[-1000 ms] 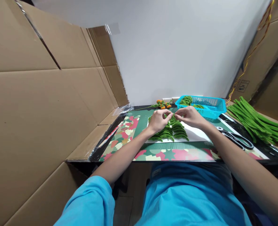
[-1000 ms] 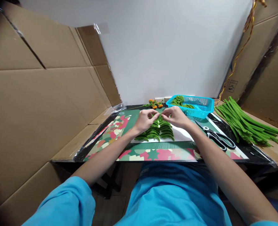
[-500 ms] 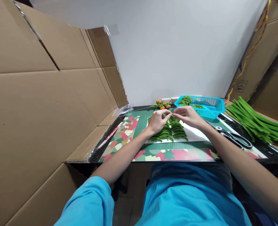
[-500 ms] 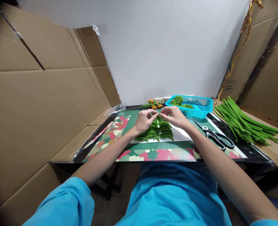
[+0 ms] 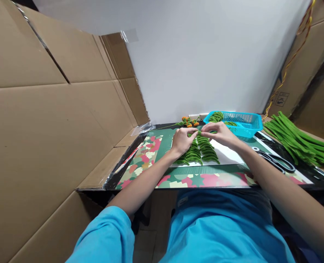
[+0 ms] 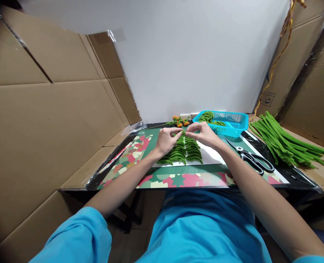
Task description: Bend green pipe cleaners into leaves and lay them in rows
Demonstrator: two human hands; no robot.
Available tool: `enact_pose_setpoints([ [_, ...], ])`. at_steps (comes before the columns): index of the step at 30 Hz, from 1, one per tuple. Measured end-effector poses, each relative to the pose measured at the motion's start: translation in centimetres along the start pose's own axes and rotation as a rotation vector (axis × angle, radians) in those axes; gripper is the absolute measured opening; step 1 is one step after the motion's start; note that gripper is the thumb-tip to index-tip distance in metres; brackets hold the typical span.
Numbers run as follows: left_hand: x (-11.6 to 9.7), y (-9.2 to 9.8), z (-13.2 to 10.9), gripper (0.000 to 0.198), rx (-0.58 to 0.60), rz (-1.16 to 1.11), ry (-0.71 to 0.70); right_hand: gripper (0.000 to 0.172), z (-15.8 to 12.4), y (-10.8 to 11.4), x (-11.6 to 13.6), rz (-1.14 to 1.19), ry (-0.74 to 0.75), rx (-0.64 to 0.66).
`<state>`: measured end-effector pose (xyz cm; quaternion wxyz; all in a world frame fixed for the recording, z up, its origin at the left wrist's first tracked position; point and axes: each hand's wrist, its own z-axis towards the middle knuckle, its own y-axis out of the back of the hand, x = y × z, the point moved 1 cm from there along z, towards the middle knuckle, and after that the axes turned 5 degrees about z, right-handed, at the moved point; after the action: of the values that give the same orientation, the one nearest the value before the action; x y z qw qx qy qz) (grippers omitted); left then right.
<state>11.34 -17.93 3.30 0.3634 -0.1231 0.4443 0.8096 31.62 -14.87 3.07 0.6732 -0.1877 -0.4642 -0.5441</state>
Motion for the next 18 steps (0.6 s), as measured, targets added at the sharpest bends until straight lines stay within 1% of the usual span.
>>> enact_pose_setpoints([
  [3, 0.05, -0.21, -0.06, 0.030, 0.030, -0.055, 0.008, 0.043, -0.04, -0.27, -0.44, 0.062, -0.079, 0.004],
  [5, 0.10, -0.36, -0.09, 0.032, 0.049, -0.112, 0.016, 0.042, -0.11, -0.24, -0.60, 0.062, -0.108, -0.002],
  [11, -0.17, -0.57, -0.16, 0.030, 0.091, -0.215, 0.017, 0.038, -0.16, 0.08, -0.32, -0.036, -0.017, -0.058],
  [18, -0.34, -0.38, -0.18, 0.023, 0.106, -0.198, -0.037, 0.040, -0.10, -0.16, -0.17, -0.049, 0.028, -0.109],
])
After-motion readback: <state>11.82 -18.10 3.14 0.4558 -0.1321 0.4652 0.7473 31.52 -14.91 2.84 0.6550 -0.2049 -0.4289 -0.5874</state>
